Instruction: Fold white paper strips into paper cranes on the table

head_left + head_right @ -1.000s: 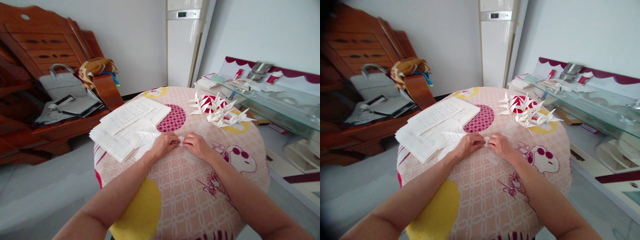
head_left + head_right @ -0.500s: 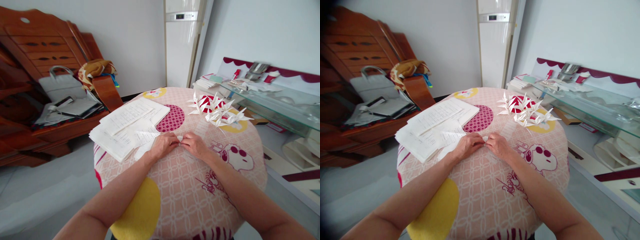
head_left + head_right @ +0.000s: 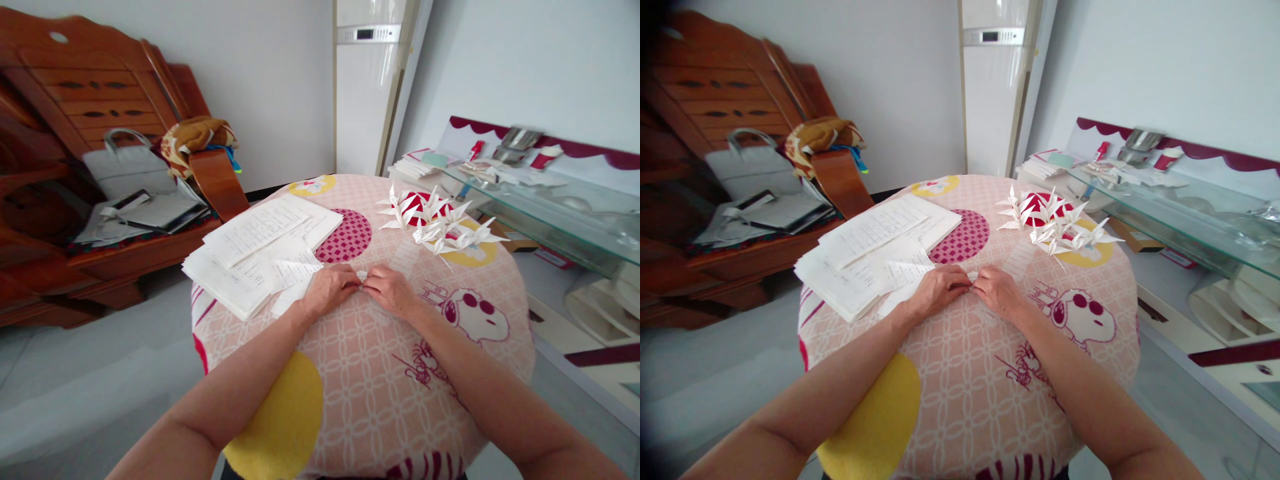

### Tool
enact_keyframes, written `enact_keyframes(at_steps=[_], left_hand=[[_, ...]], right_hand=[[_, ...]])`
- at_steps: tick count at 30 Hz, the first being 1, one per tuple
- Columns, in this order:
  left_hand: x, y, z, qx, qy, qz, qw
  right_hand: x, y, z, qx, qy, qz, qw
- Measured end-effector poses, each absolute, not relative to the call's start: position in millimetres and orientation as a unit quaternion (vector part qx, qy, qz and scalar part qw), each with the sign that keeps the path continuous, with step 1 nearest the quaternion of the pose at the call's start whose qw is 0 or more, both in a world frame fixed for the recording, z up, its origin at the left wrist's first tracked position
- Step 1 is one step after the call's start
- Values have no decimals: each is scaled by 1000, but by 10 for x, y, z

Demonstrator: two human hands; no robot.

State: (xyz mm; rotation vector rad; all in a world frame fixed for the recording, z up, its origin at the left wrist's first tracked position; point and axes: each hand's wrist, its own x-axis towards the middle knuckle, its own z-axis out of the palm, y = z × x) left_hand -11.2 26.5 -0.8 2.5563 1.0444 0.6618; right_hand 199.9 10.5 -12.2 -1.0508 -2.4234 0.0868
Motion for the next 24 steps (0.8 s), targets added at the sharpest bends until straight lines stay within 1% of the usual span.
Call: enact_keyframes(at_steps=[8,13,24], left_hand=[[-102,250,-4,886,371,236,145],[-99,250,-18,893,371,226,119],[-91,227,-17,895,377,219,90]], right_hand=[[1984,103,-125,-388,-889,13,243],[1977,98,-110,-376,-898,-15,227],[1978,84,-96,-379,-898,2,225]])
